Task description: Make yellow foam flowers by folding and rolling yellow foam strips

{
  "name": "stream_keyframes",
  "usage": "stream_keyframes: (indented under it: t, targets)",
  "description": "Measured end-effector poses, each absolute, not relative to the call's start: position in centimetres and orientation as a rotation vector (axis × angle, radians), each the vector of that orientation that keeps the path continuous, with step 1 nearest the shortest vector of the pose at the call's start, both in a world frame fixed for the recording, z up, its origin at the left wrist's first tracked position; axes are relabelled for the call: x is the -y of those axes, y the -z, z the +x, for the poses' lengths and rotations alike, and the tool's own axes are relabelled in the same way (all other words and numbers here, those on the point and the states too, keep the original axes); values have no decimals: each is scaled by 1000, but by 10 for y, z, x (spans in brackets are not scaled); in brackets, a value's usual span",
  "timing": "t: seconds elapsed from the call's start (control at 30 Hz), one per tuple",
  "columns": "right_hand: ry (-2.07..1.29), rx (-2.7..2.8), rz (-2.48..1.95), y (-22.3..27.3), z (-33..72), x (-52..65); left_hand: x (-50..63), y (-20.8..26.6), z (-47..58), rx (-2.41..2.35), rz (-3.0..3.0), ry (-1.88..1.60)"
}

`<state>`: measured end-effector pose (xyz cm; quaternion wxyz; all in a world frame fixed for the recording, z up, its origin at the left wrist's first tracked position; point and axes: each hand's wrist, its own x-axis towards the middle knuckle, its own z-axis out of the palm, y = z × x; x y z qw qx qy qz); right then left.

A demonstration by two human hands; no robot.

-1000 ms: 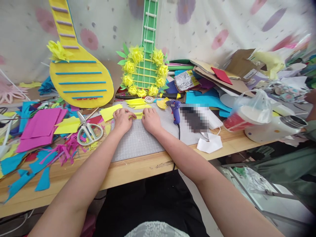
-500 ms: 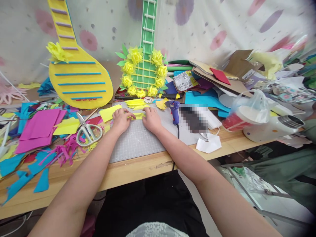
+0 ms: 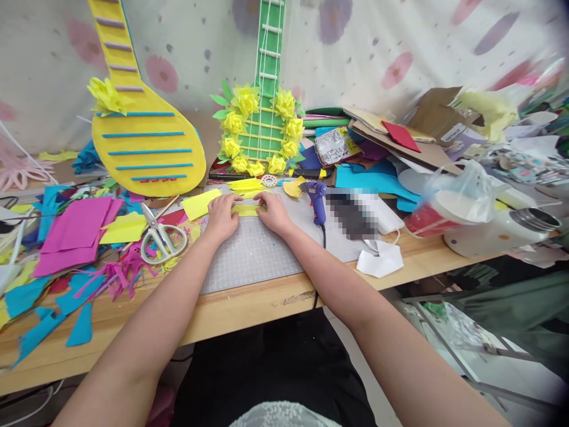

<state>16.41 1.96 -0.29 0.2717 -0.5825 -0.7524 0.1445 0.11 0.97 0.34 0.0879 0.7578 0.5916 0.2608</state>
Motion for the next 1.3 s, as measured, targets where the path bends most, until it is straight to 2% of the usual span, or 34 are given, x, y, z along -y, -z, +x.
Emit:
stream_keyframes:
  t: [1.03, 1.13, 1.3]
  targets:
    - [-409, 2110, -1450, 7, 168, -14, -15, 1, -6, -1619, 2362, -757]
    - [-496, 2078, -1389, 6, 168, -13, -14, -2, -5, -1596, 2373, -731]
    - [-896, 1774, -1220, 6, 170, -19, -13, -13, -2, -1536, 2149, -726]
